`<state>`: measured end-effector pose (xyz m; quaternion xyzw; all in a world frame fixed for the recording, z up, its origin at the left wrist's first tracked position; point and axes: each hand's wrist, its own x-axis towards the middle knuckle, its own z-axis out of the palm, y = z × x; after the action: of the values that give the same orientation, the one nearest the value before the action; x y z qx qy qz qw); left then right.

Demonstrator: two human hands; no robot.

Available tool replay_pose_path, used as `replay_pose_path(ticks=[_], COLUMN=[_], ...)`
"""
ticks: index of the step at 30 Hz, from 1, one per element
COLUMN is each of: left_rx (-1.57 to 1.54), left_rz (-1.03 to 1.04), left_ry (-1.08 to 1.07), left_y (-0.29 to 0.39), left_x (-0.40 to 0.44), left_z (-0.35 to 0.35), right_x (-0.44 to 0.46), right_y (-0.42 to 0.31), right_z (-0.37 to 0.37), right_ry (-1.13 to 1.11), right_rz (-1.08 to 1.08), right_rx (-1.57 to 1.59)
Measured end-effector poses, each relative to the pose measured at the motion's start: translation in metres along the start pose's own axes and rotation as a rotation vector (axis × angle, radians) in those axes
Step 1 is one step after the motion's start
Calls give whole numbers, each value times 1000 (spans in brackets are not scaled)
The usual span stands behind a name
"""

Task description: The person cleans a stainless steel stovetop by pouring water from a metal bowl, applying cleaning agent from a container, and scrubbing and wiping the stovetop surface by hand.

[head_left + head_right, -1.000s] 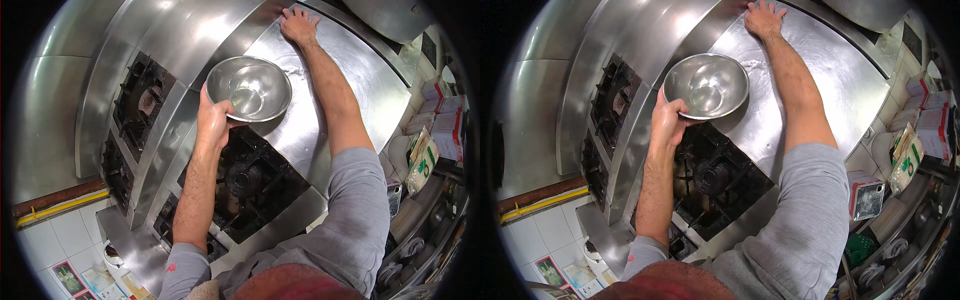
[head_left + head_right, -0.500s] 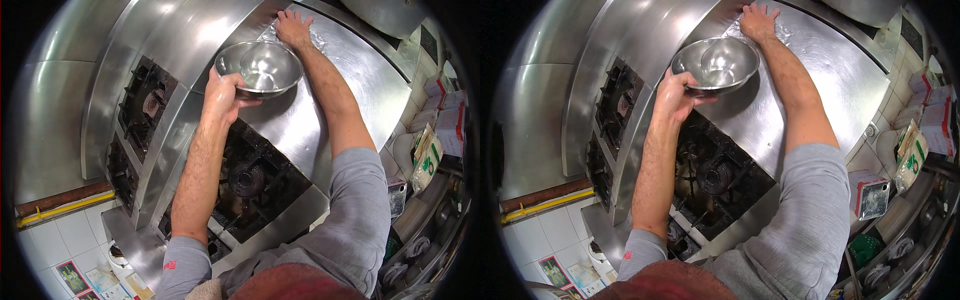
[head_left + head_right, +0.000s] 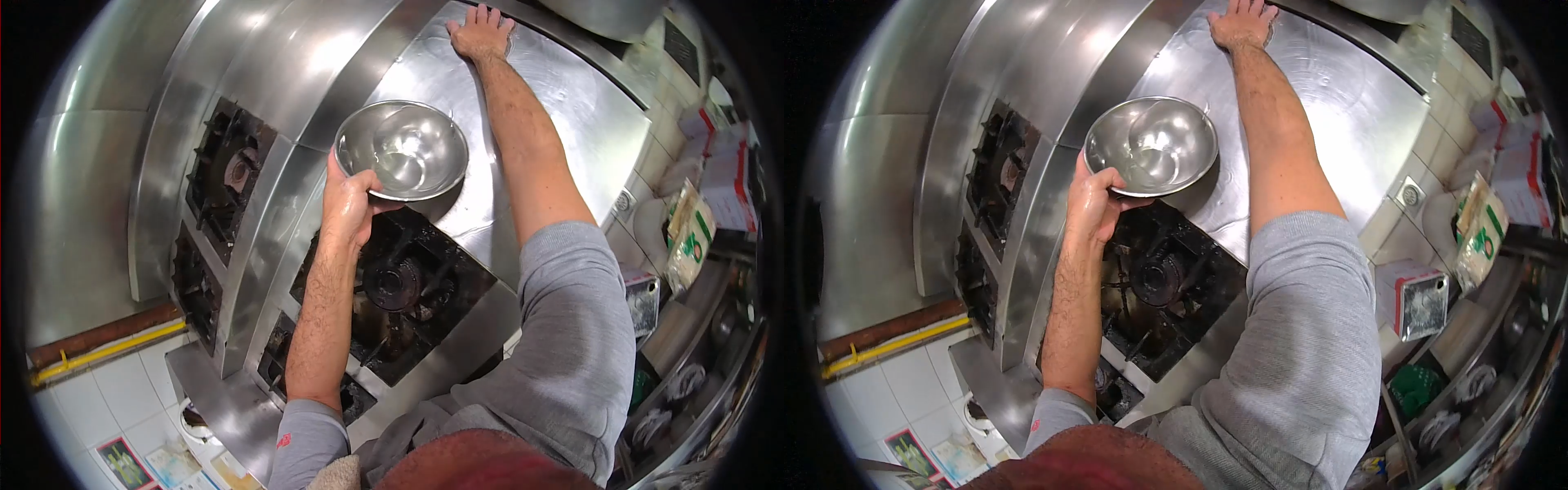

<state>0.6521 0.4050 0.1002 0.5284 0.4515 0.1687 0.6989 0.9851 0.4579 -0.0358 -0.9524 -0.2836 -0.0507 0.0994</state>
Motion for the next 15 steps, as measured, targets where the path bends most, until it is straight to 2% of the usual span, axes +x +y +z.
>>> replay_pose_path(ticks=[2, 5, 7, 9, 11, 12, 13, 14, 15], left_rx=[57, 12, -10, -30, -100, -145, -182, -220, -265], left_rz=[54, 60, 80, 117, 136, 37, 49, 65, 130], left_ry=[-27, -48, -92, -152, -223, -242, -278, -308, -362], left_y=[-4, -15, -23, -48, -64, -56, -70, -87, -112], left_x=[-7, -24, -36, -40, -61, -84, -93, -97, -95], left_z=[2, 6, 5, -2, -2, 8, 11, 12, 10], right_x=[-30, -66, -110, -163, -205, -236, -282, -314, -344], right_y=[27, 104, 149, 185, 239, 243, 217, 219, 207], right_z=[-23, -16, -36, -59, -29, -29, -87, -100, -123], right_ry=[63, 180, 109, 69, 156, 217, 3, -16, -11], right_rz=[57, 219, 306, 294, 45, 5, 29, -164, -321], right_rx=[20, -4, -6, 0, 173, 262, 186, 277, 614])
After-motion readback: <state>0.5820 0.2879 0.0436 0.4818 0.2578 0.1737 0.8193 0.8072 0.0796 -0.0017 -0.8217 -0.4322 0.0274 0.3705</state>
